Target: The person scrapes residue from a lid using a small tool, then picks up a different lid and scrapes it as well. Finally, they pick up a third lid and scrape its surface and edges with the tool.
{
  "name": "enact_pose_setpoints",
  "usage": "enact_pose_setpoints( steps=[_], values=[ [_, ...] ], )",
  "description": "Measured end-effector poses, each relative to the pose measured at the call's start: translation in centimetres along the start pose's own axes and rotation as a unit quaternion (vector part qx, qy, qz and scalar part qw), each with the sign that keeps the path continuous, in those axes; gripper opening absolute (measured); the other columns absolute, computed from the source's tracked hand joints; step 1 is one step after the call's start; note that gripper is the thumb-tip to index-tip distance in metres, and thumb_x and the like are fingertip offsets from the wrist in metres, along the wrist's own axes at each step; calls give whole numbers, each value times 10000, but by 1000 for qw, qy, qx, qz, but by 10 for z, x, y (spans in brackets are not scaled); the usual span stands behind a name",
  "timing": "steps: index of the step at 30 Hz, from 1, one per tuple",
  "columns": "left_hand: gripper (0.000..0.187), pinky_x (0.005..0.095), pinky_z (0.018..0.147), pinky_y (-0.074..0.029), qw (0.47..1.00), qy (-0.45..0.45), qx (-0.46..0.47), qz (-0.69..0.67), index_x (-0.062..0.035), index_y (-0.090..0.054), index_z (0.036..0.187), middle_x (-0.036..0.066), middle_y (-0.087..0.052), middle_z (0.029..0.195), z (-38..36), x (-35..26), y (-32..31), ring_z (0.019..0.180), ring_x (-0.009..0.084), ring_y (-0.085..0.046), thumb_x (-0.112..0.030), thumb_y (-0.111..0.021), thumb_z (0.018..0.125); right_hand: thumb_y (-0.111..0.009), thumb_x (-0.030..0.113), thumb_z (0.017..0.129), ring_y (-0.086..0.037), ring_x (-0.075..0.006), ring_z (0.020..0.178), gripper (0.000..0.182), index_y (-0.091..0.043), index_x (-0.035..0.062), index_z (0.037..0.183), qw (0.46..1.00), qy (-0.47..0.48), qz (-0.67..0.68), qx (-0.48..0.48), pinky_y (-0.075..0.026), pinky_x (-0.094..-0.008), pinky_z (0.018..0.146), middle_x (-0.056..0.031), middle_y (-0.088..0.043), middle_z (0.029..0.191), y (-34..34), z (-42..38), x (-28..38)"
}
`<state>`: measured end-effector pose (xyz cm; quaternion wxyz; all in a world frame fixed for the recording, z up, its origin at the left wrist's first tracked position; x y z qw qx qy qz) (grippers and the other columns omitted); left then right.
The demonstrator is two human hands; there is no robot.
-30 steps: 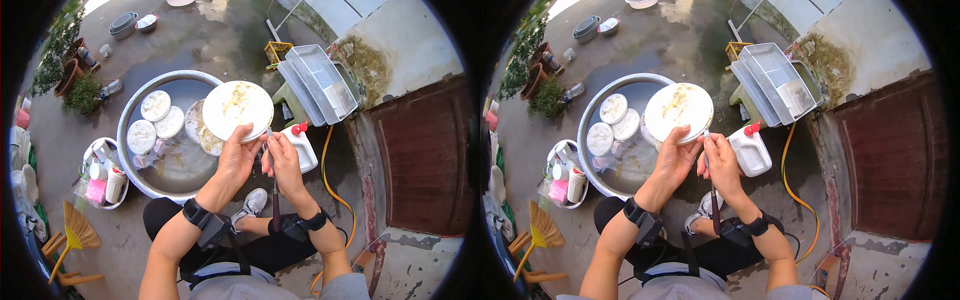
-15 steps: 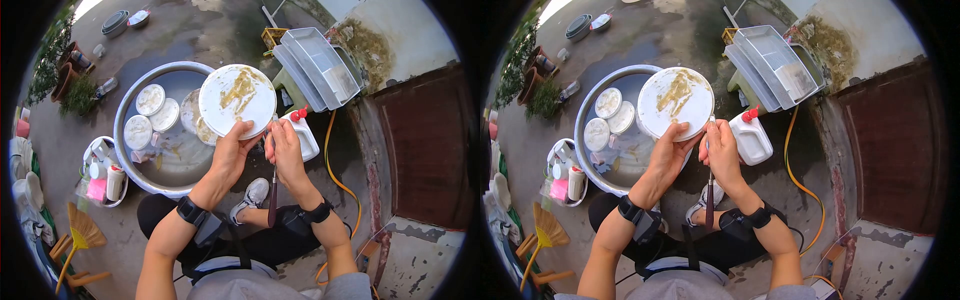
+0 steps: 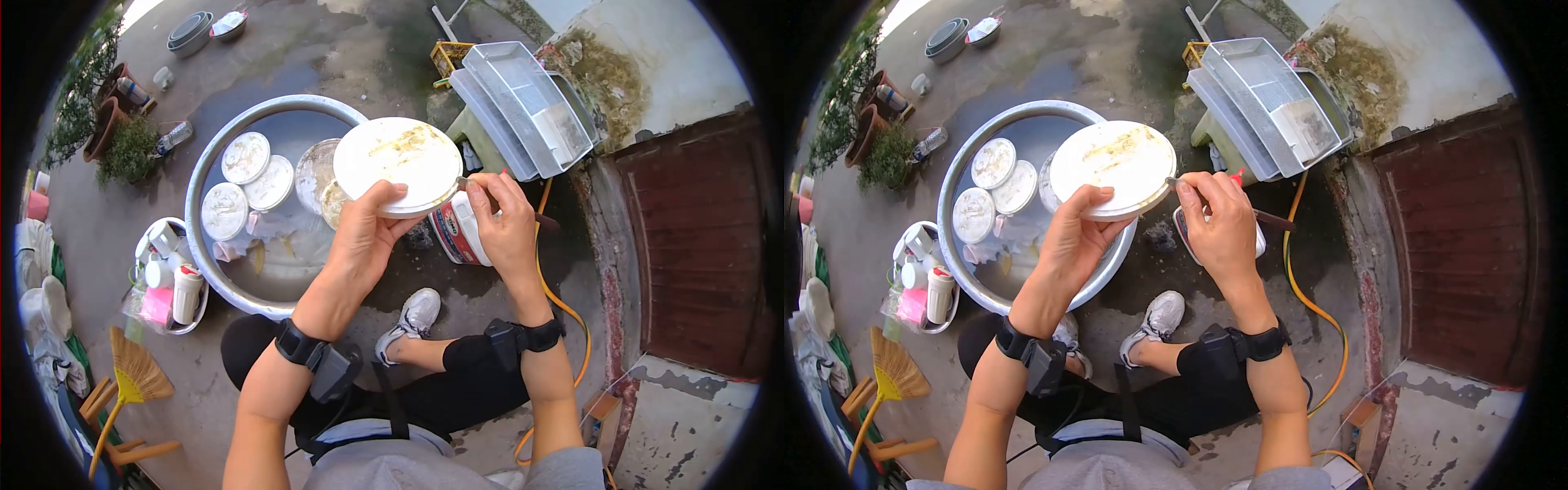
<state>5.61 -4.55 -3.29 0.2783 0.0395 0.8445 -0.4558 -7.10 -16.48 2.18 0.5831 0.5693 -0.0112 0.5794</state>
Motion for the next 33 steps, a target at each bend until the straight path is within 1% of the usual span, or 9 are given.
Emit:
enact_pose_setpoints(
  steps=[2,4,5,8,10,15,19,24,33],
  values=[
    [516,338,987,-503,998,2,11,62,16,-466,1272,141,-595,1197,-6,-6,-9,1069,204,-626,-131,-668,820,-623,164,904,-551,-176,618,125,-642,42,917,997,35,-68,3,-437,-289,584,-72,-581,734,6,0,6],
    [509,328,971,-509,998,6,9,62,11,-479,1264,134,-599,1194,-8,-7,-9,1069,198,-625,-142,-679,822,-648,177,882,-550,-187,589,128,-648,54,912,998,-47,25,16,-428,-314,560,-73,-588,723,6,-5,-1],
    [502,318,955,-515,998,8,5,63,6,-493,1257,127,-603,1191,-9,-6,-9,1068,192,-624,-154,-689,824,-648,177,882,-550,-187,589,128,-648,54,912,998,-48,23,17,-428,-314,560,-73,-588,723,6,-6,2],
    [499,306,929,-521,1000,3,13,27,2,-506,1254,107,-613,1179,-7,-4,-10,1062,182,-625,-167,-702,827,-670,169,860,-545,-203,575,110,-651,66,893,1000,-17,1,2,-420,-331,546,-69,-601,735,9,-10,15],
    [492,312,931,-524,1000,0,13,28,11,-504,1254,111,-614,1180,-6,-1,-9,1064,186,-627,-160,-692,833,-690,148,833,-540,-210,563,100,-650,70,880,999,19,-19,37,-414,-342,537,-60,-604,730,4,-11,22],
    [465,334,923,-542,999,-8,-2,44,46,-493,1246,140,-611,1189,-8,-5,-7,1054,204,-640,-136,-655,850,-716,133,787,-569,-218,734,115,-652,115,881,986,115,-120,25,-363,-346,659,-19,-609,786,15,-8,31],
    [465,334,895,-561,997,15,2,71,76,-479,1242,165,-621,1163,-8,-2,-6,1011,214,-660,-122,-633,851,-719,124,775,-568,-210,733,132,-650,124,887,980,141,-135,31,-357,-344,671,-9,-604,782,22,-6,34],
    [479,319,876,-570,996,22,3,86,87,-473,1242,171,-628,1144,-10,-3,-7,986,210,-670,-127,-635,845,-729,112,749,-580,-199,745,140,-659,131,868,961,233,-138,54,-359,-342,693,10,-623,783,29,-6,42],
    [521,300,834,-586,993,11,6,114,110,-464,1236,185,-633,1126,-9,-9,-6,947,208,-686,-157,-655,832,-747,107,726,-579,-181,730,157,-660,145,851,958,236,-162,13,-346,-336,671,25,-631,772,33,-12,50]
  ],
)
Point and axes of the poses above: each hand's wrist, its own z-axis towards the middle knuckle, its own y-axis out of the back of the hand, x = y × z, the point moved 6 cm from there along z, towards the middle knuckle
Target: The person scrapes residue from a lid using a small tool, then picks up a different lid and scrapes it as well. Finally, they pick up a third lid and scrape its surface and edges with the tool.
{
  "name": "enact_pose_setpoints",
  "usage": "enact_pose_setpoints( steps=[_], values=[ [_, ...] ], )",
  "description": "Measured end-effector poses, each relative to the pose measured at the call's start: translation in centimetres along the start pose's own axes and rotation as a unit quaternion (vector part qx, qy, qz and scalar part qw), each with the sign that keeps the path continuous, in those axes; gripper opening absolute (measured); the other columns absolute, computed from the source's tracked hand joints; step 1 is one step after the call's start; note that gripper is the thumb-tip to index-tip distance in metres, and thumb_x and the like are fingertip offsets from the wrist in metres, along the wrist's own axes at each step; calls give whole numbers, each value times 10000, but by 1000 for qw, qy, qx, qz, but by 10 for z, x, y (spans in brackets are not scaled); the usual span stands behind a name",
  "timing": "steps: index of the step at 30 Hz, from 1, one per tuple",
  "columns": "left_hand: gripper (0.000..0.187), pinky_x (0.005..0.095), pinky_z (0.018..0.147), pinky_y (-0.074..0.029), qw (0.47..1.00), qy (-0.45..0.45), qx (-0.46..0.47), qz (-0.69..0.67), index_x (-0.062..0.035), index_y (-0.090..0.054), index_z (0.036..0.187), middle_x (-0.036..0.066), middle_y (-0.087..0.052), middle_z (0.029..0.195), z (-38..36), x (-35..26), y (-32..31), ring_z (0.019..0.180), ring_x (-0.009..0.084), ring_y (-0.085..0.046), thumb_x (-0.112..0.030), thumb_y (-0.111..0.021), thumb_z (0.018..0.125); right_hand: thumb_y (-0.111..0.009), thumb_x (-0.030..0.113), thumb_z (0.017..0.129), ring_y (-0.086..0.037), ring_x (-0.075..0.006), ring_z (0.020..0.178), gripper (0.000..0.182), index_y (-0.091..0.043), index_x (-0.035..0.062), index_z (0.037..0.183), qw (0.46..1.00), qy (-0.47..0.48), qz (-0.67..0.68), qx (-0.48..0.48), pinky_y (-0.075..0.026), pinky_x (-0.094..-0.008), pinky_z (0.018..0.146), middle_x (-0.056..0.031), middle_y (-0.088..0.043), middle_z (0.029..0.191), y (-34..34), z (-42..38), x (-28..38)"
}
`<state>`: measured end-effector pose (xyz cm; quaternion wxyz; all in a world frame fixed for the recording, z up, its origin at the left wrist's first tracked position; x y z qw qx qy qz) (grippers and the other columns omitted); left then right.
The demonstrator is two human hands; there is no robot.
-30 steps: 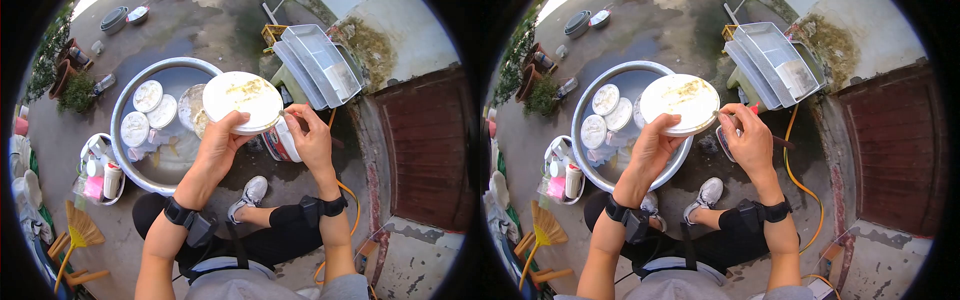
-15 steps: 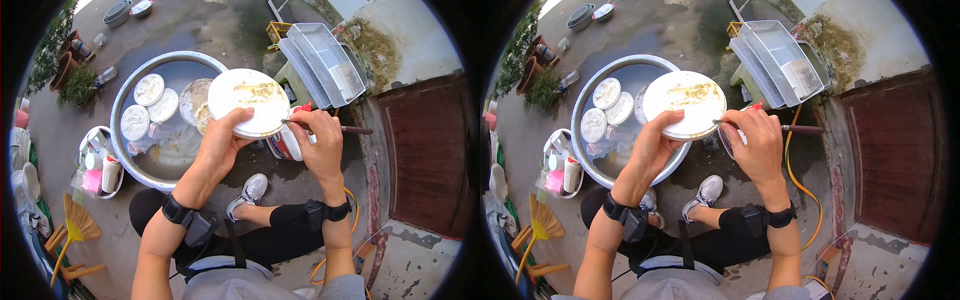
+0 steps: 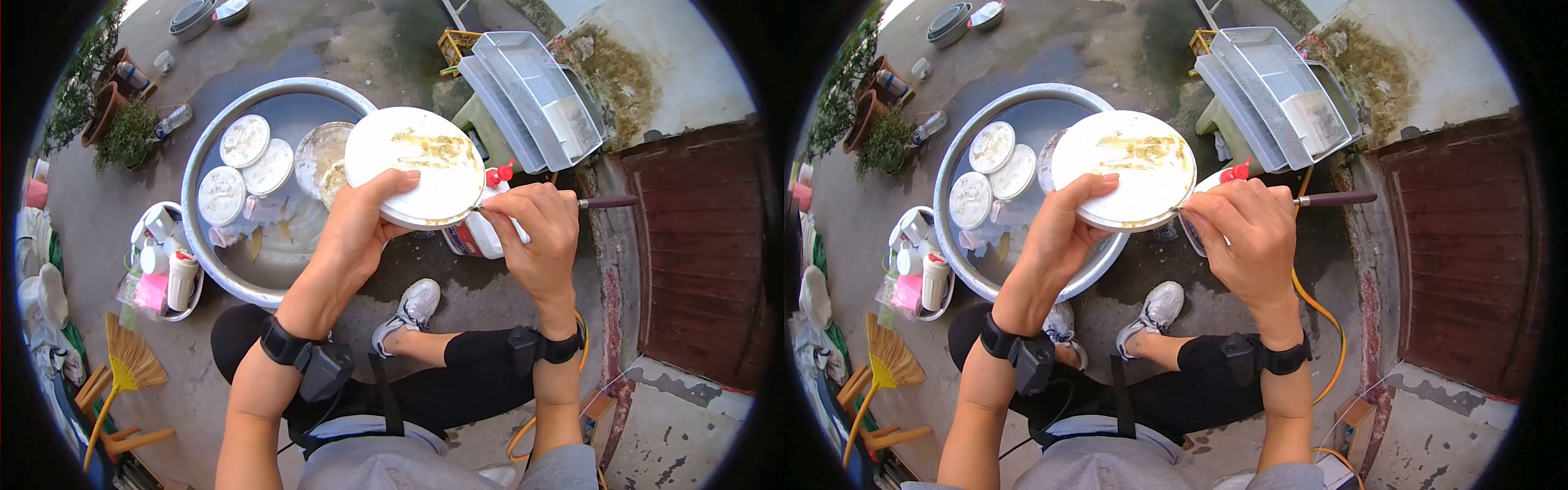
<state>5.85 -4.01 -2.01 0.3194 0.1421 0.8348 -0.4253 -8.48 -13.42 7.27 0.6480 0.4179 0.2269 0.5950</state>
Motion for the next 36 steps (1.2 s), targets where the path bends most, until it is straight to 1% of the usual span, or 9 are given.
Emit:
enact_pose_setpoints(
  steps=[3,9,11,16,19,25,29,31,36],
  values=[
    [522,301,830,-588,1000,2,0,13,115,-464,1235,189,-631,1127,-1,2,0,948,208,-685,-153,-656,830,-757,105,713,-570,-178,707,170,-659,146,846,999,26,23,7,-333,-333,658,25,-627,761,-1,1,2],
    [510,309,827,-589,1000,-4,4,7,112,-475,1228,187,-632,1125,-2,3,-3,943,209,-685,-147,-656,828,-765,105,700,-562,-177,687,172,-656,140,829,999,30,16,13,-329,-327,653,25,-621,754,-3,1,10],
    [481,335,785,-590,1000,-7,-8,13,75,-503,1233,173,-641,1117,-1,5,-3,948,227,-683,-118,-634,812,-763,102,702,-560,-172,686,168,-658,140,827,999,38,25,13,-327,-326,651,26,-619,752,-8,1,18],
    [470,343,795,-588,1000,-3,-5,6,71,-502,1240,172,-640,1123,-2,3,-3,958,234,-680,-97,-625,819,-757,94,703,-552,-155,677,161,-662,140,824,999,40,28,11,-320,-321,646,32,-612,754,-5,2,15],
    [472,346,796,-587,1000,-7,-8,6,68,-502,1244,173,-638,1129,-2,3,-1,966,235,-678,-100,-626,821,-757,94,701,-550,-150,677,157,-663,139,819,999,40,3,5,-320,-320,644,36,-614,763,-4,0,17],
    [472,346,802,-585,1000,-4,-2,2,67,-502,1247,173,-637,1137,-2,7,-3,976,235,-676,-109,-627,827,-765,96,699,-556,-154,680,157,-665,134,815,998,50,43,18,-316,-318,637,31,-613,762,-9,2,21],
    [463,341,806,-583,1000,-18,-4,-2,71,-508,1239,169,-639,1134,-5,2,-5,974,233,-676,-112,-627,830,-776,102,694,-570,-167,673,174,-667,134,825,999,23,36,3,-322,-324,627,13,-608,753,-8,0,14],
    [456,337,804,-583,1000,-20,-9,-11,73,-512,1234,170,-639,1134,-5,6,-7,973,231,-676,-110,-625,831,-778,108,694,-570,-168,673,178,-670,135,832,997,12,74,12,-321,-326,608,14,-608,745,-12,0,21],
    [444,329,799,-581,999,-43,-17,-9,76,-521,1227,170,-638,1133,-6,-3,-8,977,229,-674,-102,-624,834,-777,106,697,-568,-164,671,181,-673,137,842,998,-12,55,16,-323,-326,600,21,-600,737,-7,0,12]
  ],
)
Point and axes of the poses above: each hand's wrist, its own z-axis towards the middle knuckle, its own y-axis out of the back of the hand, x = y × z, the point moved 6 cm from there along z, towards the middle knuckle
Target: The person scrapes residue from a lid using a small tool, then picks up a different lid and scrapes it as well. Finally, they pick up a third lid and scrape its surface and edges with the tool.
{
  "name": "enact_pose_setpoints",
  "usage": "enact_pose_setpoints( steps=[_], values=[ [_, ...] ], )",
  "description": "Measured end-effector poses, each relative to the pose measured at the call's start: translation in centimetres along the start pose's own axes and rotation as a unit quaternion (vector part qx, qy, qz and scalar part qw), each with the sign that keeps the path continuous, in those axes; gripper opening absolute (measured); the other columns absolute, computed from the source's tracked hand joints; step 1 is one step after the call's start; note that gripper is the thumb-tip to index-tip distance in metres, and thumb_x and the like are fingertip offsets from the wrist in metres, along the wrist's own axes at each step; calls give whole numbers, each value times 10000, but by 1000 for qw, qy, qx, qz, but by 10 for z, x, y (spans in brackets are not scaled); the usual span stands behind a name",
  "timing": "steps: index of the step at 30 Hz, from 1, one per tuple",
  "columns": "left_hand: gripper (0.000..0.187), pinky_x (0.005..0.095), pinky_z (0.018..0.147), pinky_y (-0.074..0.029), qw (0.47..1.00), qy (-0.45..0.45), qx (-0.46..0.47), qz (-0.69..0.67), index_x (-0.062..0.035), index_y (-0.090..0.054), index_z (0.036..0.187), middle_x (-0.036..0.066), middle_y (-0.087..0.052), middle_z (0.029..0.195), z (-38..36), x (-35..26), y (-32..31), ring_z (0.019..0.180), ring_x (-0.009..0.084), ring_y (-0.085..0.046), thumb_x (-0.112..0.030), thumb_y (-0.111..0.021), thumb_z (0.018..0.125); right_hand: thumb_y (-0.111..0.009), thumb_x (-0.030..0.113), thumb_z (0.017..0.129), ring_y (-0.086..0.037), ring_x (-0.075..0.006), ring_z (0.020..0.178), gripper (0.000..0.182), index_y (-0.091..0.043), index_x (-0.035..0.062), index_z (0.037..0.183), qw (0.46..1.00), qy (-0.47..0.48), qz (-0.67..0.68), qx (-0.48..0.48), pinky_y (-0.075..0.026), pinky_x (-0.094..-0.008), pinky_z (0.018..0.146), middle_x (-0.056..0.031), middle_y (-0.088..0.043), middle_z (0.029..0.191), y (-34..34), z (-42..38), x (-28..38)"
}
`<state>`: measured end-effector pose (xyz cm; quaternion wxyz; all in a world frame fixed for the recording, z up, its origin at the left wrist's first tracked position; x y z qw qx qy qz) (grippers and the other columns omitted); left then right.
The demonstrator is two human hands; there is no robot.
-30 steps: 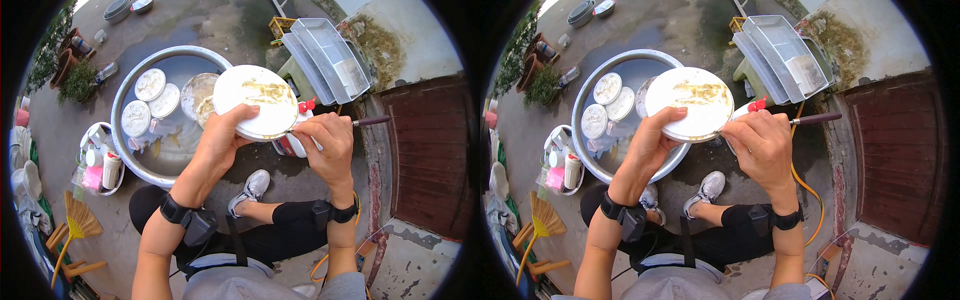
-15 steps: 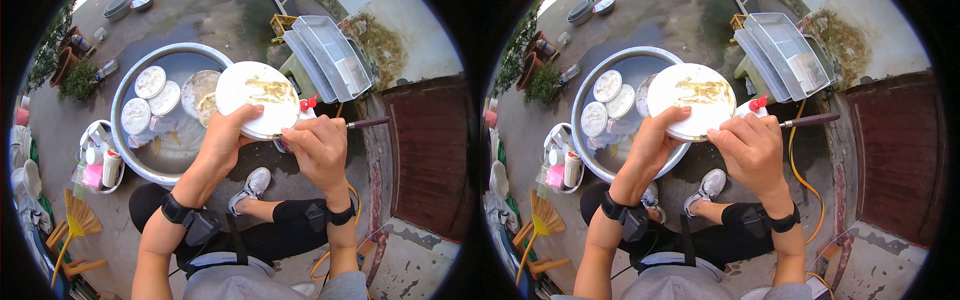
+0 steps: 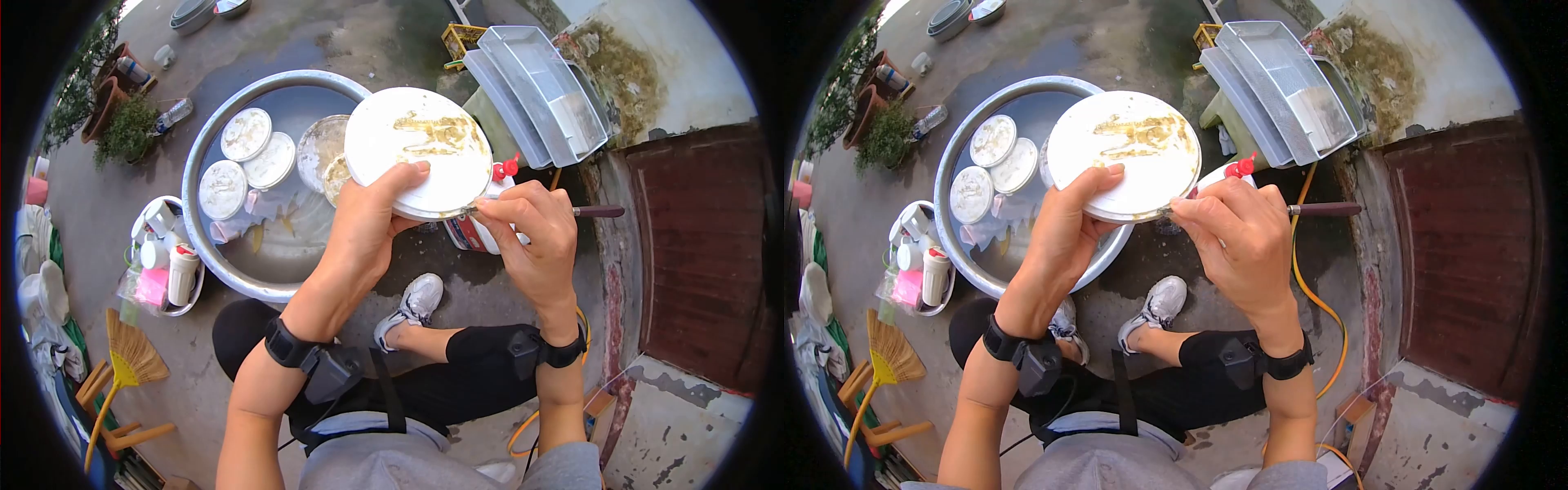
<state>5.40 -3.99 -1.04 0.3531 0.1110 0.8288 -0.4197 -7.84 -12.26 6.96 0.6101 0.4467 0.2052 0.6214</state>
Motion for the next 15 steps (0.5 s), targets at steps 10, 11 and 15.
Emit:
enact_pose_setpoints(
  steps=[10,11,15],
  values=[
    [452,321,795,-577,1000,-3,-8,21,70,-516,1243,168,-636,1140,-1,1,1,984,224,-669,-98,-626,837,-764,100,698,-575,-152,690,175,-675,144,841,1000,18,-21,-13,-326,-321,612,35,-593,731,-3,1,10],
    [450,320,796,-577,1000,-1,-11,21,67,-517,1244,167,-635,1142,-2,3,2,987,222,-668,-97,-625,839,-764,100,698,-575,-152,690,175,-675,144,841,1000,18,-20,-12,-326,-321,612,35,-593,731,-5,1,11],
    [451,321,793,-575,1000,-2,-3,13,63,-517,1245,163,-634,1144,-1,5,0,991,221,-665,-101,-628,839,-756,99,699,-575,-153,689,169,-678,147,842,1000,26,-15,-11,-324,-318,613,40,-588,731,-5,1,10]
  ],
)
Point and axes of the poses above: each hand's wrist, its own z-axis towards the middle knuckle, its own y-axis out of the back of the hand, x = y × z, the point moved 6 cm from there along z, towards the middle knuckle
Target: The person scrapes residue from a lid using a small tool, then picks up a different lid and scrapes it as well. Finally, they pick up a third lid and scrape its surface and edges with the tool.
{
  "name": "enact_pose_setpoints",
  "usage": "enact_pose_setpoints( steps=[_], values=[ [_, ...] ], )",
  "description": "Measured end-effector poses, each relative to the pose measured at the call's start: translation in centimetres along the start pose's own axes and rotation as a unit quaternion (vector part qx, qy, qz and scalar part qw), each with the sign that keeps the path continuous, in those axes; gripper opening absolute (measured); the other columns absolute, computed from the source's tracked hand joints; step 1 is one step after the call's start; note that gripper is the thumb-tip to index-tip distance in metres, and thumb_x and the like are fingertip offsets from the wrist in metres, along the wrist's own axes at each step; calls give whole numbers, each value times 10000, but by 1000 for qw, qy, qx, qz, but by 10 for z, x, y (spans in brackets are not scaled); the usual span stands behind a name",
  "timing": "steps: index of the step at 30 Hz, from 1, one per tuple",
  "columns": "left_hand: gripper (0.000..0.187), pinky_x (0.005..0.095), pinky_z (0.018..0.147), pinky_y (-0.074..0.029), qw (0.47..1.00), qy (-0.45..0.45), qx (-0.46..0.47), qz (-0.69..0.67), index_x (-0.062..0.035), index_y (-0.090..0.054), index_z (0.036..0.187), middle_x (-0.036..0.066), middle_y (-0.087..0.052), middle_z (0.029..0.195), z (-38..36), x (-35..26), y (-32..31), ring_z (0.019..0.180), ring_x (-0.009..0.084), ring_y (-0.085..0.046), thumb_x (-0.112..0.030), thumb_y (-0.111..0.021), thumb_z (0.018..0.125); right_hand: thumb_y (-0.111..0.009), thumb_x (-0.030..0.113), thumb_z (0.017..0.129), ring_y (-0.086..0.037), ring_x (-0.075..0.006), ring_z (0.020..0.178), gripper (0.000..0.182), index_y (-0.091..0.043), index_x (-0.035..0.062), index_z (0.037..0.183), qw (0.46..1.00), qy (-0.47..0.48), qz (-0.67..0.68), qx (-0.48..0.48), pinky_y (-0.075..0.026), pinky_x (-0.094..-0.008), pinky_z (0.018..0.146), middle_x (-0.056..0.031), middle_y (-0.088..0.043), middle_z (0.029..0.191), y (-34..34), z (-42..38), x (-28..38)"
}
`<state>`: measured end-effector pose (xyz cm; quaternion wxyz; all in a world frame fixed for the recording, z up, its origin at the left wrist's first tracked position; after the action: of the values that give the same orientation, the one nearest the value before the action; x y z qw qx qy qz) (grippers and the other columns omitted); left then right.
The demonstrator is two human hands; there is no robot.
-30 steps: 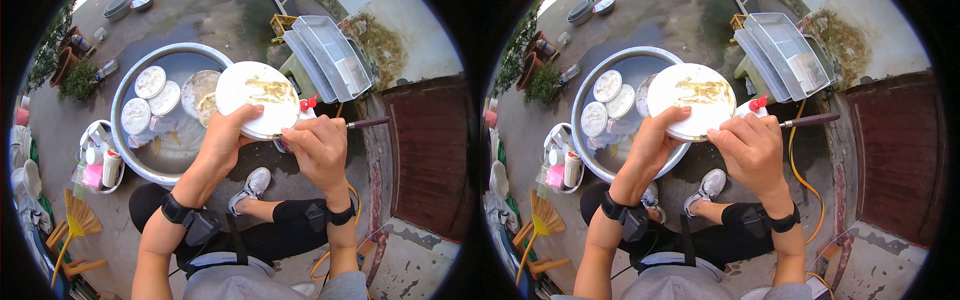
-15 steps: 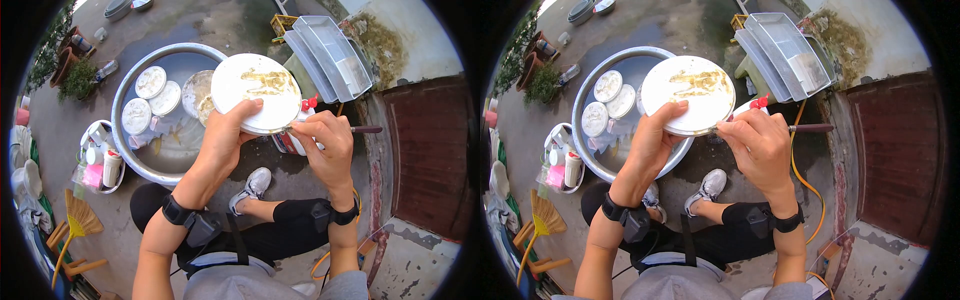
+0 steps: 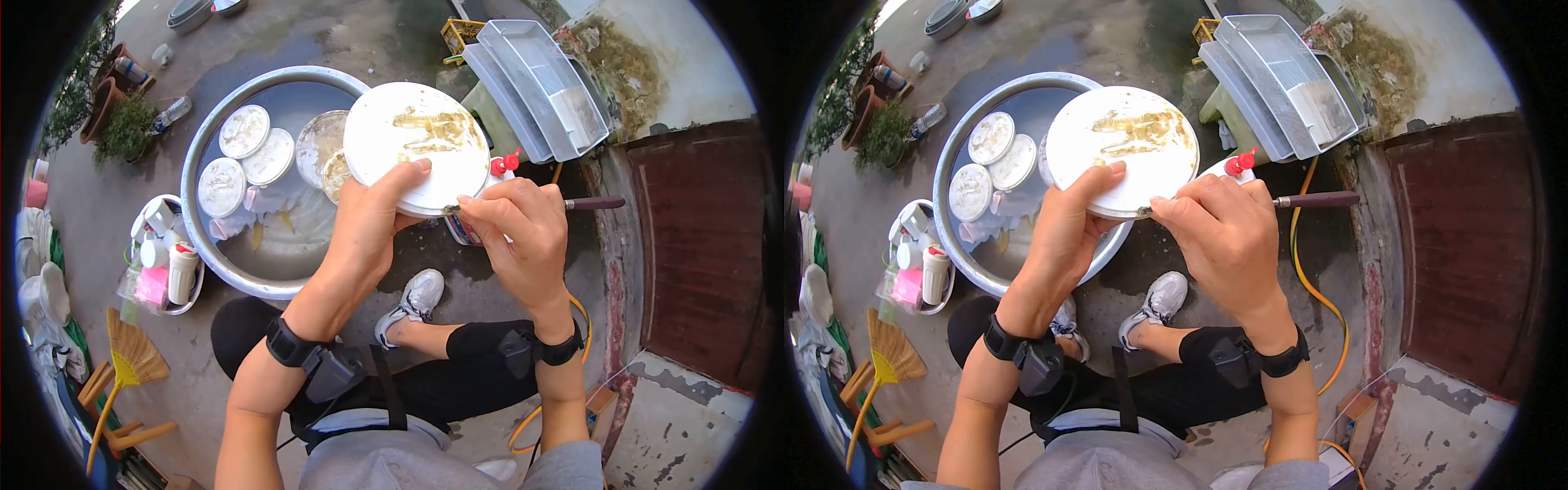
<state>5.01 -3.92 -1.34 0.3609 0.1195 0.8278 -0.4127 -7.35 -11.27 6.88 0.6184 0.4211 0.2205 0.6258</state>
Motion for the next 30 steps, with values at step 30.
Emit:
enact_pose_setpoints(
  steps=[30],
  values=[
    [489,315,878,-568,998,23,12,-59,66,-464,1265,154,-613,1171,-3,-3,0,1016,200,-653,-132,-633,851,-727,92,697,-562,-106,698,233,-702,168,915,995,60,-67,-53,-317,-297,642,62,-599,797,0,-3,6]
  ],
)
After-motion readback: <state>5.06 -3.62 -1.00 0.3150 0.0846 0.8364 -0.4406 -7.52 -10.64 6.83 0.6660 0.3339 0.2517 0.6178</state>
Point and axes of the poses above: each hand's wrist, its own z-axis towards the middle knuckle, its own y-axis out of the back of the hand, x = y × z, the point moved 6 cm from there along z, towards the middle knuckle
